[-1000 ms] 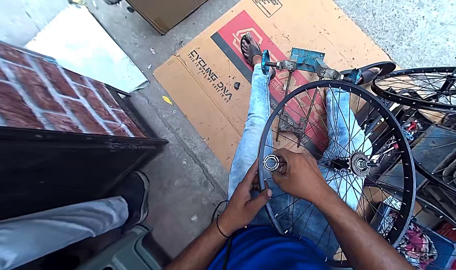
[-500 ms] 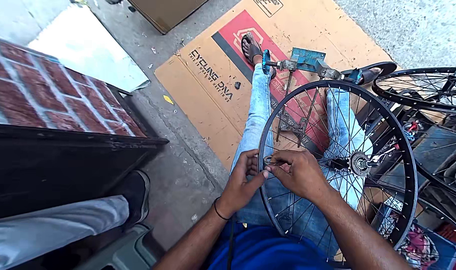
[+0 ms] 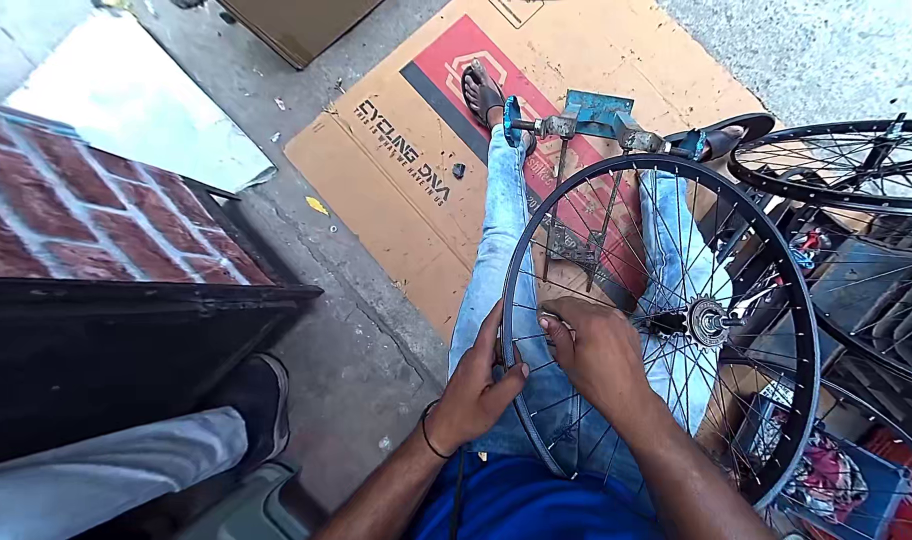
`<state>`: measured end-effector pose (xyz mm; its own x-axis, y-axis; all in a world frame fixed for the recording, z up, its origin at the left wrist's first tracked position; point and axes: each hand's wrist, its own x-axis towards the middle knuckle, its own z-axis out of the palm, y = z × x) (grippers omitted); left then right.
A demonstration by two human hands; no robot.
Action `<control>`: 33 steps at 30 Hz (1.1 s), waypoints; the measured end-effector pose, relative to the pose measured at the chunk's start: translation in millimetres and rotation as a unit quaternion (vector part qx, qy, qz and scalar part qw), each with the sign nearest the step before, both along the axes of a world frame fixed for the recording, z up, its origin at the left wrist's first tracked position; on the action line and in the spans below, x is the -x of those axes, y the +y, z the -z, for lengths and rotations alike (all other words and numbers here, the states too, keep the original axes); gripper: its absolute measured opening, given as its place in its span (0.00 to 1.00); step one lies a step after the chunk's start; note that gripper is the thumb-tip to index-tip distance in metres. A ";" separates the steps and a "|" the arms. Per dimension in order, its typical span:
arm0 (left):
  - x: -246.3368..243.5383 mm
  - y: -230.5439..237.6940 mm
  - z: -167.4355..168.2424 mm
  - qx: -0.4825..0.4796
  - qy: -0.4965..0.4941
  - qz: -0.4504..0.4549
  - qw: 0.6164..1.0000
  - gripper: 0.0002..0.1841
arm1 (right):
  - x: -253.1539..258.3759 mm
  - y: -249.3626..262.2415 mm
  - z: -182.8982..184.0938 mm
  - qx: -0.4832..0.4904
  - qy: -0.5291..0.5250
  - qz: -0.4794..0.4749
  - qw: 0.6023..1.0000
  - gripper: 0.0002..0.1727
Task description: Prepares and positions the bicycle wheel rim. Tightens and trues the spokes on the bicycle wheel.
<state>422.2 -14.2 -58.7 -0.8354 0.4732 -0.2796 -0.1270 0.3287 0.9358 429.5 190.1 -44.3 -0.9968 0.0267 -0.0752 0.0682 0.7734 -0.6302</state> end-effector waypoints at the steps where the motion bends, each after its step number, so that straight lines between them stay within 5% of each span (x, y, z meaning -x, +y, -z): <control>1: -2.5 -2.4 0.7 0.003 -0.002 0.003 1.000 0.45 | -1.4 -2.2 1.7 -0.015 0.003 -0.019 1.000 0.16; 8: -23.3 -10.5 8.0 -0.016 -0.011 0.017 1.000 0.47 | -2.0 -0.1 -10.7 0.004 -0.078 -0.104 0.992 0.17; 24: -32.3 -0.8 -5.1 -0.027 0.001 0.014 1.000 0.50 | 14.7 9.8 -19.8 0.187 -0.194 -0.115 0.956 0.16; 27: -36.9 -4.4 -4.4 -0.037 0.000 0.030 0.999 0.50 | 19.3 -3.3 -18.9 0.127 -0.226 -0.086 0.962 0.20; 33: -42.1 -5.7 -7.6 -0.071 0.023 0.042 0.996 0.51 | 8.0 -25.3 -32.0 0.035 -0.226 -0.090 0.969 0.12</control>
<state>464.3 -19.9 -51.1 -0.8010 0.5749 -0.1668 -0.0602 0.1998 0.9780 421.5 164.8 -12.4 -0.8494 -0.1657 -0.5010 0.2176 0.7550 -0.6186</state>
